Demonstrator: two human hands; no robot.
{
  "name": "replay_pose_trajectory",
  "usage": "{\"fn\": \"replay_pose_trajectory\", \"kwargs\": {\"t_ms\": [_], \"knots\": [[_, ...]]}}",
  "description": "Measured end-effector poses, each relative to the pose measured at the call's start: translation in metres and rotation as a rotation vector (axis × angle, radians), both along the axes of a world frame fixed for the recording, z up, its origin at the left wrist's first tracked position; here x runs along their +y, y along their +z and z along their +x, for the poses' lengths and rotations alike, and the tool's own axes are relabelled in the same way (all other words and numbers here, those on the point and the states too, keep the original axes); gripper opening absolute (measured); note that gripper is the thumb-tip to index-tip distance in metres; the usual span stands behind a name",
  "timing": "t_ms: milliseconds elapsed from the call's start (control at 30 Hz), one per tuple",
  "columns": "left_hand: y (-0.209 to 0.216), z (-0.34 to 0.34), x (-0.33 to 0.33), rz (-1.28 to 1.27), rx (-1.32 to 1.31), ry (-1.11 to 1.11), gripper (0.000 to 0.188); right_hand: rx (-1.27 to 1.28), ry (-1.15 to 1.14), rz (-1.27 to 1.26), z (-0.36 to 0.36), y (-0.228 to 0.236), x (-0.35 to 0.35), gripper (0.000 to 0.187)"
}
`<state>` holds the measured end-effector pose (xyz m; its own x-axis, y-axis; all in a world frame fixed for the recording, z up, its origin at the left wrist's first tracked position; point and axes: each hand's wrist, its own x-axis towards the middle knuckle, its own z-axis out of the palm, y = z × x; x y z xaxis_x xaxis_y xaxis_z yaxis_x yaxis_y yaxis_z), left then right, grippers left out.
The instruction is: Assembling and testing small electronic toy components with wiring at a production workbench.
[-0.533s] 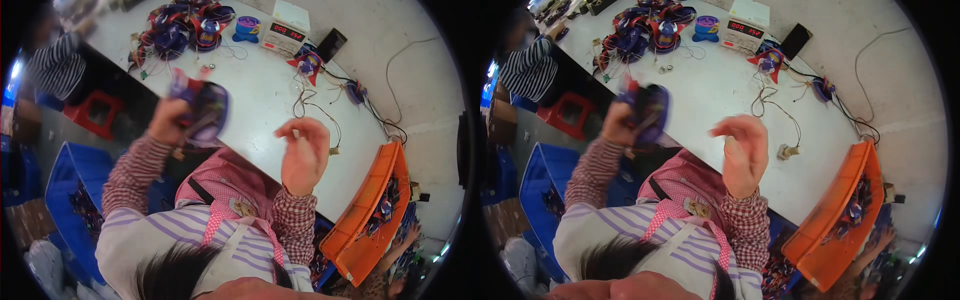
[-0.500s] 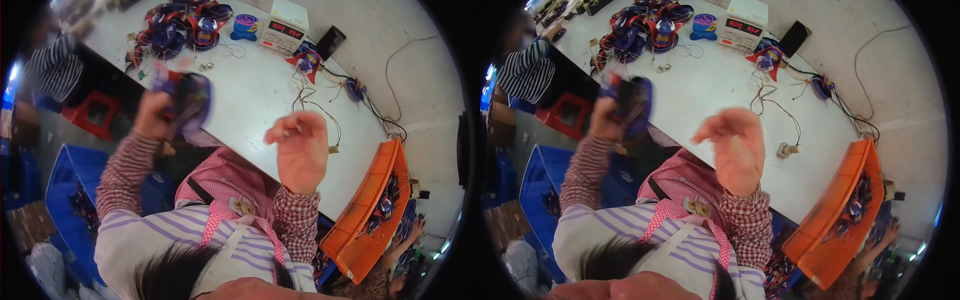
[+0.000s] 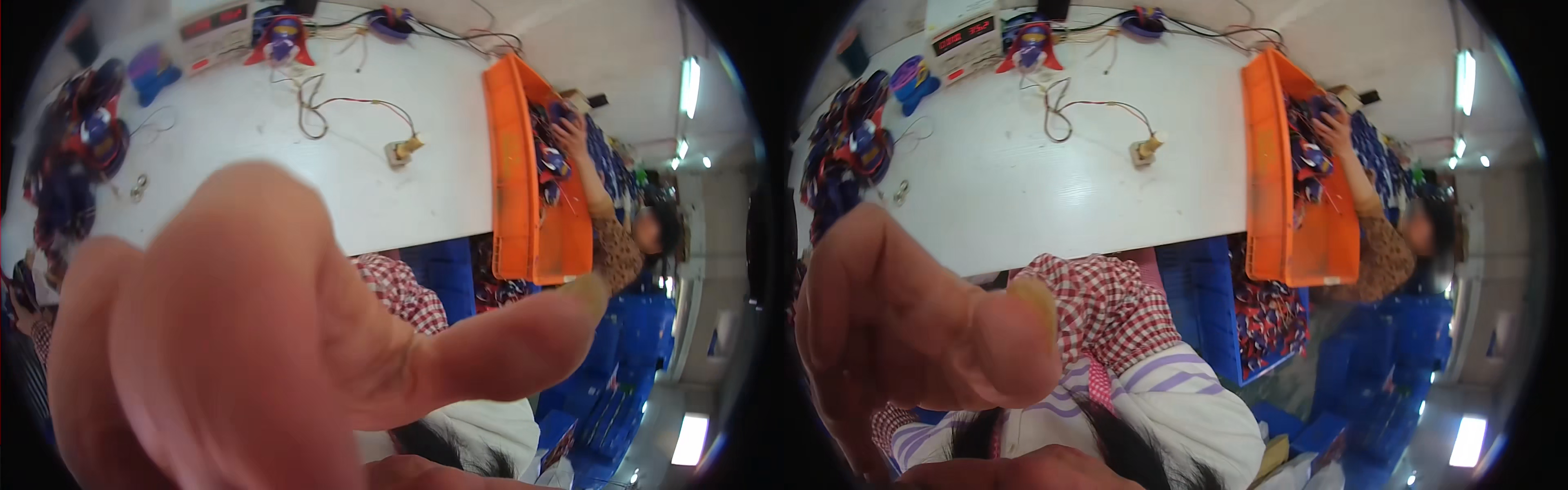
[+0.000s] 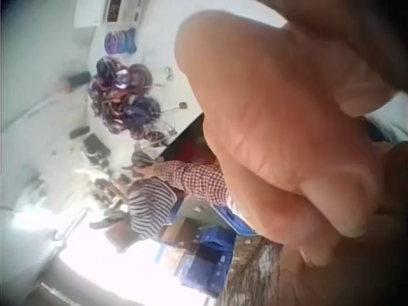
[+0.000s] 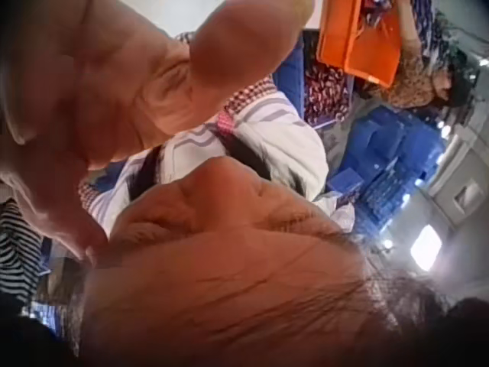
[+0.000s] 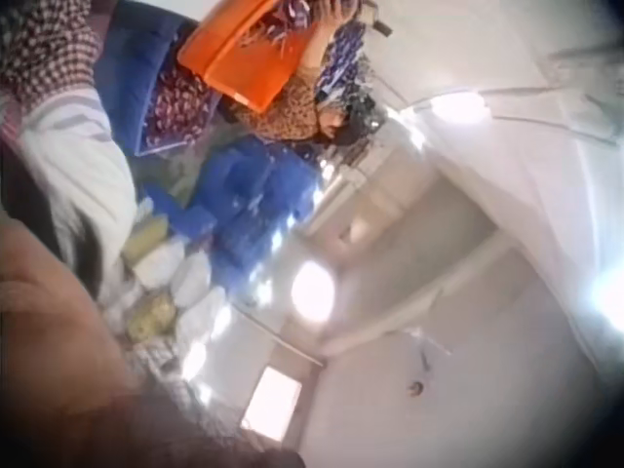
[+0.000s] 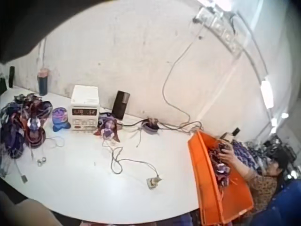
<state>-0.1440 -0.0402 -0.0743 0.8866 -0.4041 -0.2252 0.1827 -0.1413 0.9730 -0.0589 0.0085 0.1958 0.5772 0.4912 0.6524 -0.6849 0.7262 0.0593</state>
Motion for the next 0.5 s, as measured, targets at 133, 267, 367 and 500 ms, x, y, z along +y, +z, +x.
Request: {"fn": "replay_pose_trajectory", "kwargs": {"t_ms": [133,267,367,500], "knots": [[-0.023,-0.013,-0.038,0.035,-0.01,-0.269,0.033,0.014,-0.053,0.055,-0.016,-0.002,0.016,0.075],[-0.049,-0.009,-0.049,0.122,-0.008,-0.339,0.033,0.021,-0.109,0.042,-0.021,-0.006,0.024,0.08],[-0.058,-0.004,-0.039,0.195,-0.014,-0.309,0.034,0.089,-0.116,0.066,-0.026,-0.004,0.031,0.083],[-0.063,0.005,-0.016,0.296,0.008,-0.266,0.035,0.125,-0.124,0.126,-0.022,-0.004,0.033,0.079]]}}
